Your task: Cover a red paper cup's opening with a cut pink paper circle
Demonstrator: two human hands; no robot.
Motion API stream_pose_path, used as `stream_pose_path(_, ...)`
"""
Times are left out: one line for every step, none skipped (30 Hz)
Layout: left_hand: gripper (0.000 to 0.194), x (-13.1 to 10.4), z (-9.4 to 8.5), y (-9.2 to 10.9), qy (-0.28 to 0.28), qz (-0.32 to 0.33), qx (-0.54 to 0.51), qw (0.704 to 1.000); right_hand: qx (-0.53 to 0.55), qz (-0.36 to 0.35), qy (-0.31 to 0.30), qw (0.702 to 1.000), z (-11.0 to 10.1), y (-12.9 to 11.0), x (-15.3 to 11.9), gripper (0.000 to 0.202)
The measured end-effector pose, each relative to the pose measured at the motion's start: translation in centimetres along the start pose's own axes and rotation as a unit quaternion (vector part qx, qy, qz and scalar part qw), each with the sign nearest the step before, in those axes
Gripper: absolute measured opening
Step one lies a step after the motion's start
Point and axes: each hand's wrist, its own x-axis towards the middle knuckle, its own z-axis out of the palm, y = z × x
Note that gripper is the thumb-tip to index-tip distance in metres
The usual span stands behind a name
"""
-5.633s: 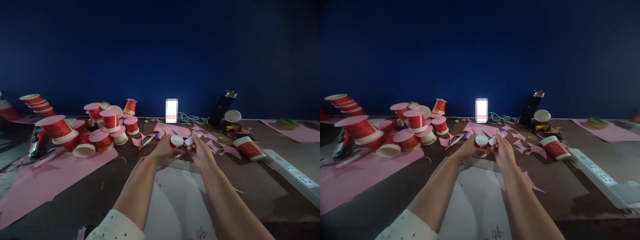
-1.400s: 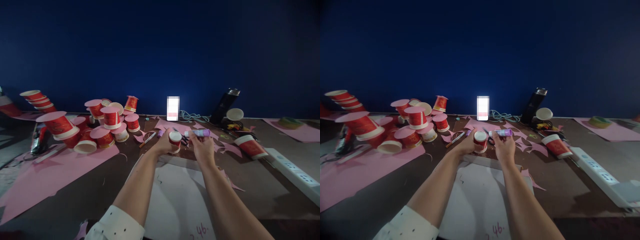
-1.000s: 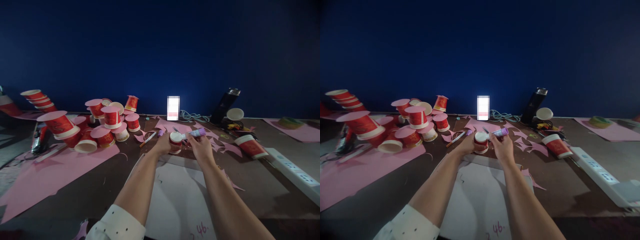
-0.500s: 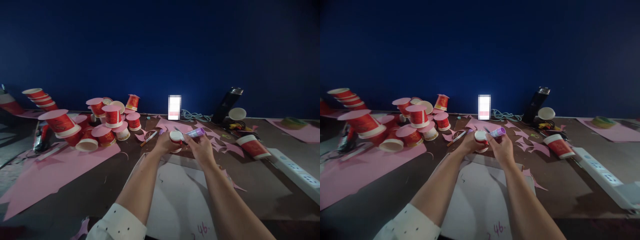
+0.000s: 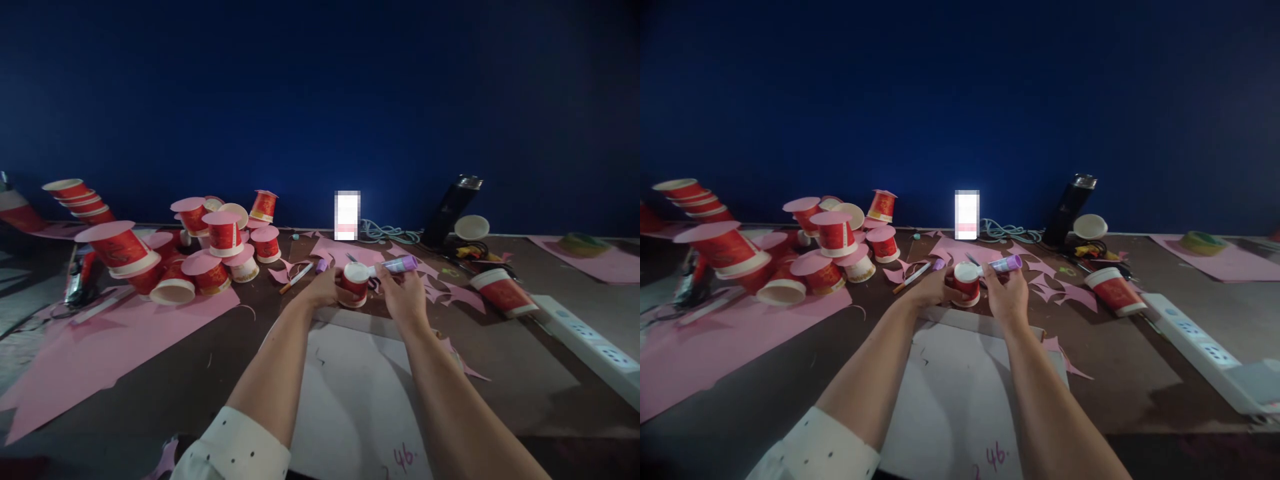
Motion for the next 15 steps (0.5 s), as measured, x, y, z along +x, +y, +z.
stream_pose_path(0.059, 0.12, 0.05, -0.14, 0.012, 0.005, 0.016, 1.0, 0.015, -0.003, 0.009, 1.0, 0.01, -0.11, -0.01, 0.04)
stream_pose_path(0.058, 0.2, 0.12, -0.23, 0.03, 0.011, 0.041, 0.999, 0.031, -0.006, 0.017, 0.999, 0.04, -0.23, -0.06, 0.039)
stream_pose_path(0.056, 0.25, 0.2, -0.27, 0.05, 0.018, 0.071, 0.996, 0.046, -0.01, 0.022, 0.999, 0.08, -0.34, -0.13, 0.038)
stream_pose_path(0.055, 0.27, 0.28, -0.27, 0.066, 0.026, 0.104, 0.992, 0.055, -0.012, 0.023, 0.998, 0.14, -0.42, -0.22, 0.037)
stream_pose_path(0.054, 0.28, 0.34, -0.26, 0.078, 0.036, 0.137, 0.987, 0.059, -0.014, 0.02, 0.998, 0.21, -0.45, -0.33, 0.036)
stream_pose_path(0.053, 0.29, 0.38, -0.23, 0.087, 0.045, 0.168, 0.981, 0.053, -0.015, 0.015, 0.998, 0.31, -0.43, -0.45, 0.036)
stream_pose_path(0.052, 0.3, 0.4, -0.21, 0.089, 0.053, 0.198, 0.975, 0.042, -0.016, 0.006, 0.999, 0.41, -0.36, -0.56, 0.036)
stream_pose_path(0.05, 0.33, 0.41, -0.19, 0.09, 0.056, 0.226, 0.968, 0.029, -0.018, -0.003, 0.999, 0.52, -0.26, -0.67, 0.036)
stream_pose_path(0.049, 0.36, 0.4, -0.17, 0.094, 0.053, 0.255, 0.961, 0.017, -0.021, -0.012, 1.0, 0.62, -0.16, -0.77, 0.035)
stream_pose_path(0.049, 0.38, 0.39, -0.15, 0.101, 0.046, 0.281, 0.953, 0.006, -0.024, -0.019, 1.0, 0.7, -0.1, -0.85, 0.035)
stream_pose_path(0.049, 0.4, 0.39, -0.12, 0.11, 0.04, 0.303, 0.946, 0.001, -0.027, -0.019, 0.999, 0.75, -0.1, -0.91, 0.035)
stream_pose_path(0.05, 0.41, 0.39, -0.07, 0.118, 0.036, 0.318, 0.94, 0.002, -0.031, -0.012, 0.999, 0.75, -0.17, -0.95, 0.034)
stream_pose_path(0.051, 0.41, 0.4, -0.01, 0.126, 0.036, 0.326, 0.936, 0.008, -0.033, 0.001, 0.999, 0.71, -0.31, -0.96, 0.033)
stream_pose_path(0.053, 0.39, 0.42, 0.06, 0.133, 0.038, 0.328, 0.934, 0.017, -0.034, 0.021, 0.999, 0.62, -0.52, -0.95, 0.032)
stream_pose_path(0.054, 0.37, 0.44, 0.14, 0.138, 0.037, 0.326, 0.935, 0.029, -0.035, 0.045, 0.998, 0.5, -0.77, -0.93, 0.031)
